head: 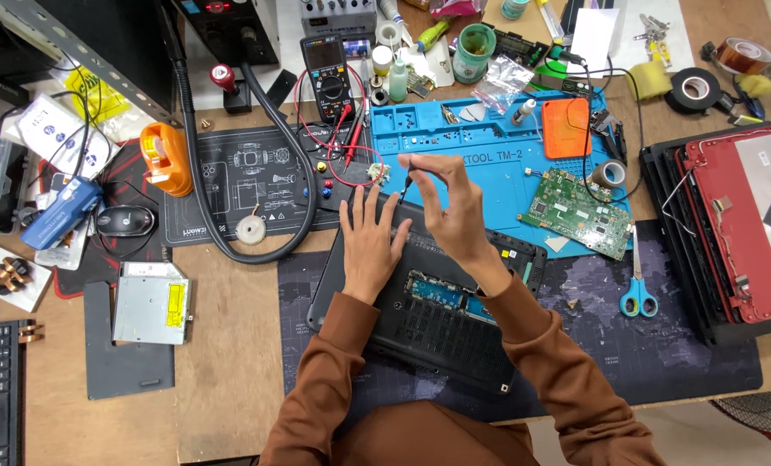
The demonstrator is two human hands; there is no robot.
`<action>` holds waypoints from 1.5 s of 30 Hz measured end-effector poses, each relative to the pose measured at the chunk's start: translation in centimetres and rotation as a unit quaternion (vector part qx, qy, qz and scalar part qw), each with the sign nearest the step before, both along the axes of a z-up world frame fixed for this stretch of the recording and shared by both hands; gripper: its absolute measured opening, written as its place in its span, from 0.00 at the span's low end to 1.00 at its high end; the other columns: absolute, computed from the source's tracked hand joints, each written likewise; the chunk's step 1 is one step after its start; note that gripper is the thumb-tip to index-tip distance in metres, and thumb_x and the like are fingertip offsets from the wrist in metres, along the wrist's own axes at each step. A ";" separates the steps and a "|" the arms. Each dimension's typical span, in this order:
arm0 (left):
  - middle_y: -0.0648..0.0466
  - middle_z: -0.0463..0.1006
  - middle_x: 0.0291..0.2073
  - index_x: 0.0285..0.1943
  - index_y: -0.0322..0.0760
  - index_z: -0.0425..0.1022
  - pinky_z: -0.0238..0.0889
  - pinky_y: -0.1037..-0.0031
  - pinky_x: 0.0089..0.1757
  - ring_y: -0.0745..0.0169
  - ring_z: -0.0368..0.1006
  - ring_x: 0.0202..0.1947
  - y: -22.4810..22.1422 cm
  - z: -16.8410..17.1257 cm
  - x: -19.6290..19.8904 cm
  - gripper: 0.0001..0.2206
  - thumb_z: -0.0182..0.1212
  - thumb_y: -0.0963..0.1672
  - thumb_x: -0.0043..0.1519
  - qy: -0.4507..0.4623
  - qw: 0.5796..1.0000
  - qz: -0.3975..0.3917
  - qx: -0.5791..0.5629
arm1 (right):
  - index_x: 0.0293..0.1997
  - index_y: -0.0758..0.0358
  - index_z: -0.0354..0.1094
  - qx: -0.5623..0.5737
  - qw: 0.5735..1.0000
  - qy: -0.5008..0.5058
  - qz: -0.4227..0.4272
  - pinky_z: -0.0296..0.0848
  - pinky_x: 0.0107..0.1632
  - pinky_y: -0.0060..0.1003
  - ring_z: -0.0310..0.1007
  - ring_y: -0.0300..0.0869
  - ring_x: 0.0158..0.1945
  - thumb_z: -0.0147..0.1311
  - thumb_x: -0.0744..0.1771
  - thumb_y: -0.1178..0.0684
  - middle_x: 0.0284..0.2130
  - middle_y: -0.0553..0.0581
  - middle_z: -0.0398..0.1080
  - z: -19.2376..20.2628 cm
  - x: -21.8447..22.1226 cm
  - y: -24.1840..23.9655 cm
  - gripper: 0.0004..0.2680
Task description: Disassembling a laptop to remove the optical drive and other internal components
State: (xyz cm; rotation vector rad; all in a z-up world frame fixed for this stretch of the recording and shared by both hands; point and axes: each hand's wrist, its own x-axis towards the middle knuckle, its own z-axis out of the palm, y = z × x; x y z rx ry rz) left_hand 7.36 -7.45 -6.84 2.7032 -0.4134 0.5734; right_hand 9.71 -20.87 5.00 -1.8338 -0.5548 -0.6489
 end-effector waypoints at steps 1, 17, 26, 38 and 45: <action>0.43 0.68 0.65 0.65 0.45 0.71 0.45 0.44 0.66 0.40 0.57 0.71 0.0 -0.2 -0.1 0.20 0.56 0.53 0.68 0.002 1.000 0.000 0.000 | 0.54 0.68 0.63 0.000 1.000 0.002 0.000 0.80 0.49 0.43 0.77 0.53 0.48 0.51 0.71 0.66 0.43 0.59 0.72 -1.1 0.2 -0.4 0.07; 0.43 0.67 0.66 0.65 0.45 0.71 0.45 0.44 0.66 0.40 0.56 0.71 0.0 -0.5 0.1 0.20 0.56 0.53 0.69 -0.007 1.000 0.001 0.004 | 0.52 0.65 0.60 0.013 1.000 -0.017 -0.003 0.79 0.49 0.42 0.73 0.52 0.52 0.55 0.69 0.65 0.45 0.59 0.68 -1.8 -0.3 -0.6 0.09; 0.45 0.68 0.66 0.65 0.46 0.71 0.45 0.44 0.66 0.41 0.57 0.71 0.1 -0.4 0.1 0.20 0.55 0.54 0.68 -0.004 1.000 0.003 0.016 | 0.52 0.67 0.60 0.032 0.999 -0.014 -0.008 0.82 0.48 0.42 0.77 0.50 0.48 0.57 0.68 0.68 0.43 0.59 0.70 -3.1 -0.2 -1.0 0.11; 0.44 0.69 0.63 0.64 0.45 0.72 0.45 0.43 0.64 0.39 0.59 0.69 0.3 -0.5 0.3 0.19 0.55 0.53 0.69 0.021 0.999 -0.017 -0.029 | 0.60 0.64 0.47 0.038 0.995 -0.034 -0.084 0.83 0.49 0.47 0.79 0.52 0.47 0.52 0.70 0.68 0.45 0.64 0.72 -5.2 -1.7 -2.3 0.16; 0.56 0.76 0.40 0.53 0.50 0.76 0.56 0.53 0.54 0.53 0.74 0.44 0.3 0.3 5.4 0.13 0.55 0.54 0.70 0.051 0.994 -0.010 -0.091 | 0.57 0.70 0.48 0.042 0.986 -0.056 -0.148 0.83 0.46 0.47 0.81 0.57 0.45 0.52 0.69 0.70 0.44 0.67 0.74 -6.8 -2.3 -6.3 0.14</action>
